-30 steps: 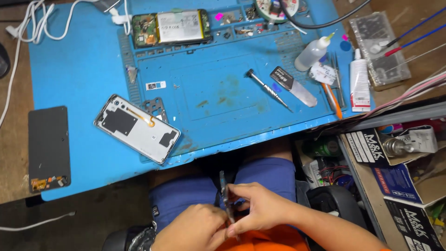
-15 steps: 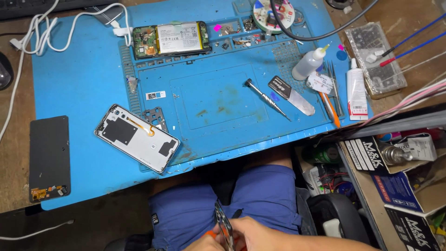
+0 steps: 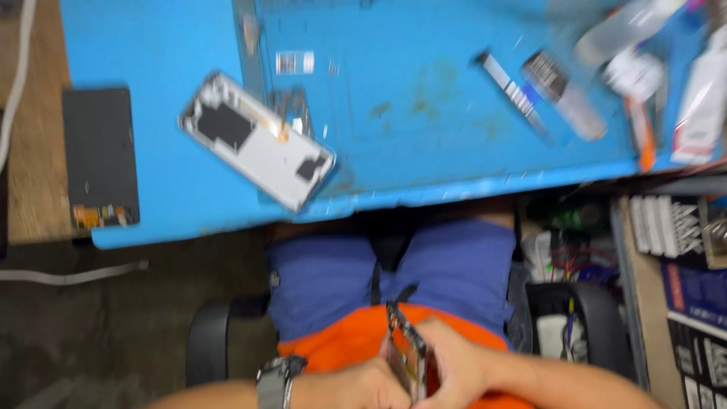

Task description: Removing a lithium-ion battery from a mobile phone frame during a repair process.

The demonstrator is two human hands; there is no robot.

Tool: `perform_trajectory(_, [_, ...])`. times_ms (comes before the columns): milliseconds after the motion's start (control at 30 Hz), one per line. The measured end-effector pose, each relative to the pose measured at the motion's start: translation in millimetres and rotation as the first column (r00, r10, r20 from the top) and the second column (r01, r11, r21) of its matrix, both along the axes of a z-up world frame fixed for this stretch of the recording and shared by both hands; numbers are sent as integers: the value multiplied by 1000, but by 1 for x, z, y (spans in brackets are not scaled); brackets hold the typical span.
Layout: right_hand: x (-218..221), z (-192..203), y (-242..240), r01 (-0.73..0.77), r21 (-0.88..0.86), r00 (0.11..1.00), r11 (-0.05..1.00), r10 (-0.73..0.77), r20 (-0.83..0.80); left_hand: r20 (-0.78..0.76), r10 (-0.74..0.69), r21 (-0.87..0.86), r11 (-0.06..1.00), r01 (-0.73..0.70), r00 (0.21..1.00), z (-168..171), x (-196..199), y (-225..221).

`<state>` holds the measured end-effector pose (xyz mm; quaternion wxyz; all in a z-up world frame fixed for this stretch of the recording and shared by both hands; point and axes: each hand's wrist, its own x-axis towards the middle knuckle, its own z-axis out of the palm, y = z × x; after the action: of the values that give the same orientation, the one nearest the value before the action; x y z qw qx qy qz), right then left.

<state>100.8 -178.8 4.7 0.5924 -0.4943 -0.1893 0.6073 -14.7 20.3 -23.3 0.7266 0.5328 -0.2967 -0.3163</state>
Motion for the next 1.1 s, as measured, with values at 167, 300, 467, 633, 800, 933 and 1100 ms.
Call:
perform_trajectory(167, [-5,-8,7,-25,211,981,977,-17,195,50,194,-52,980,-191,980,32,17,-14])
perform_trajectory(300, [-14,-19,6,2,301,985,953,-53,163,13,280,-56,959,-279,960,34,12,-20])
perform_trajectory(467, [-17,-26,9,46,382,989,923,-96,111,22,281,-37,959,-280,960,32,9,-19])
perform_trajectory(633, [-20,-26,10,80,398,985,914,-132,107,19,274,-75,959,-272,962,29,6,-21])
perform_trajectory(800, [-26,-32,8,47,408,976,912,-128,174,13,241,-85,967,-239,970,28,3,-20])
perform_trajectory(933, [-30,-41,-3,12,341,958,940,-108,265,10,255,-139,958,-251,967,28,4,-21])
perform_trajectory(1100, [-33,-38,-6,-1,316,959,949,-88,268,50,252,-174,955,-240,966,27,2,-22])
